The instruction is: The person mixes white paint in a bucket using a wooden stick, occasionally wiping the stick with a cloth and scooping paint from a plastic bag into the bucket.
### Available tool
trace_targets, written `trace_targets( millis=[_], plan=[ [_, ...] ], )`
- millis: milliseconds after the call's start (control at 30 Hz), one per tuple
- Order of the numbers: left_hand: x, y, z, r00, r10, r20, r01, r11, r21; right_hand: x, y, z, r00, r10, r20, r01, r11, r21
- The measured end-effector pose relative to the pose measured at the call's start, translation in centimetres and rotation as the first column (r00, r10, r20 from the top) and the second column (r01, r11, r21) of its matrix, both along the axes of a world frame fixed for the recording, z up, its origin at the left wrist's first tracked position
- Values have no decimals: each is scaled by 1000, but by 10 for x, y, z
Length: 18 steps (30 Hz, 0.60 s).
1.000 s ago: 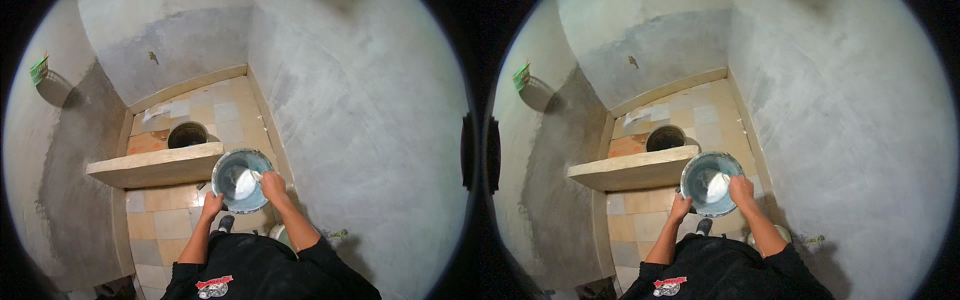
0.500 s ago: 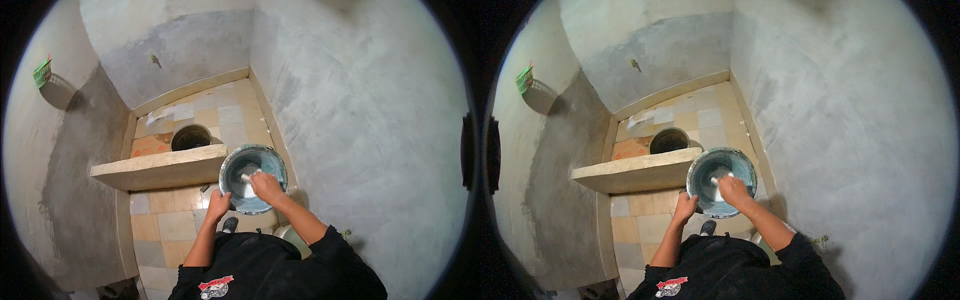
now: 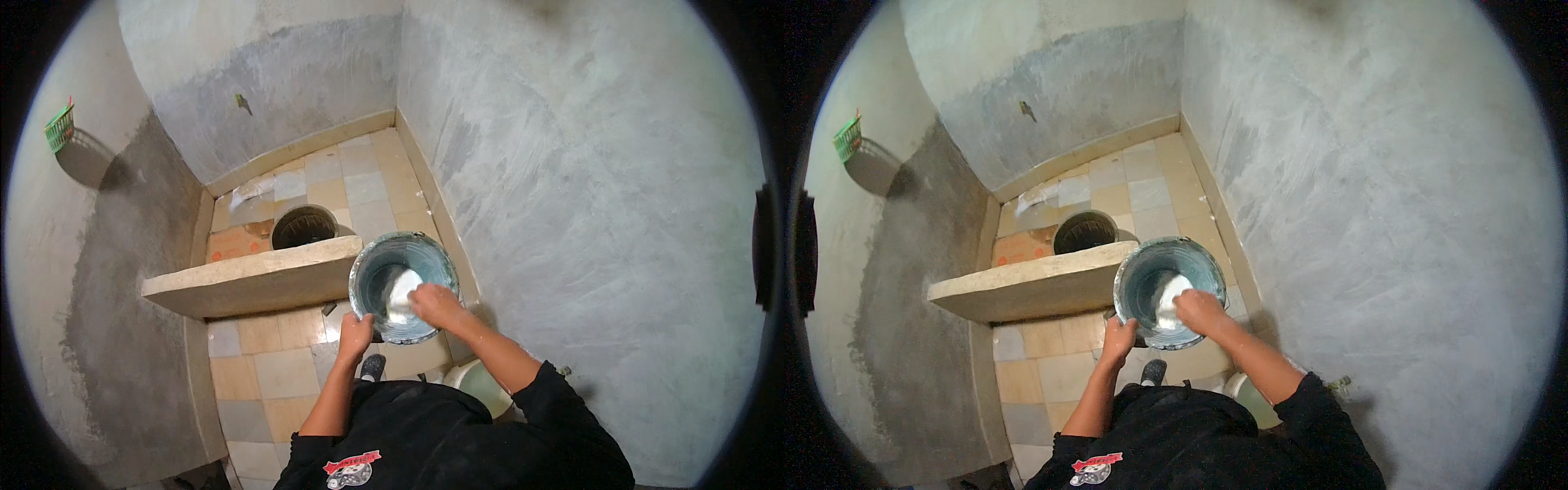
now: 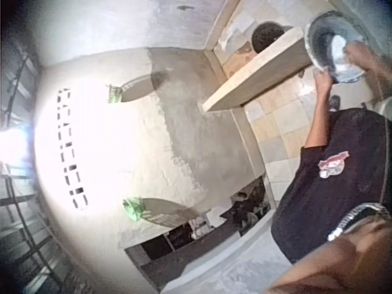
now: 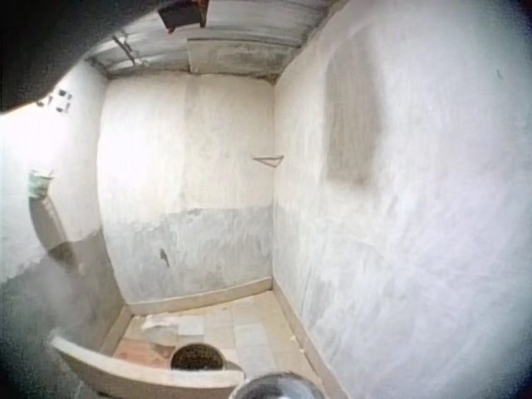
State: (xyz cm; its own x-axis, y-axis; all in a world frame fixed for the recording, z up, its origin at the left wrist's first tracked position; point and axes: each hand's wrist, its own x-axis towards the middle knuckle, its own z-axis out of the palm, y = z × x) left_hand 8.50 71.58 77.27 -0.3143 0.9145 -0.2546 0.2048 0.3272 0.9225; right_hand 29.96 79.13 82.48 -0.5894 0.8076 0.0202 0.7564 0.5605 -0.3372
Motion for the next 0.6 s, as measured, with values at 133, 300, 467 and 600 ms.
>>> trace_targets(
  millis=[133,300,467,600],
  plan=[
    [1,0,10,999,-24,24,25,999,-24,6,21,-1,970,-243,4,243,969,52],
    [-8,0,7,990,-68,-125,62,997,-47,-21,-9,1,985,-169,29,171,979,-112],
    [2,1,21,996,-92,11,92,994,-63,-20,21,-1,877,-467,-111,460,884,-84],
    [-3,-1,25,998,-47,46,50,996,-70,-32,-1,15,929,-363,66,369,920,-134]
  ],
)
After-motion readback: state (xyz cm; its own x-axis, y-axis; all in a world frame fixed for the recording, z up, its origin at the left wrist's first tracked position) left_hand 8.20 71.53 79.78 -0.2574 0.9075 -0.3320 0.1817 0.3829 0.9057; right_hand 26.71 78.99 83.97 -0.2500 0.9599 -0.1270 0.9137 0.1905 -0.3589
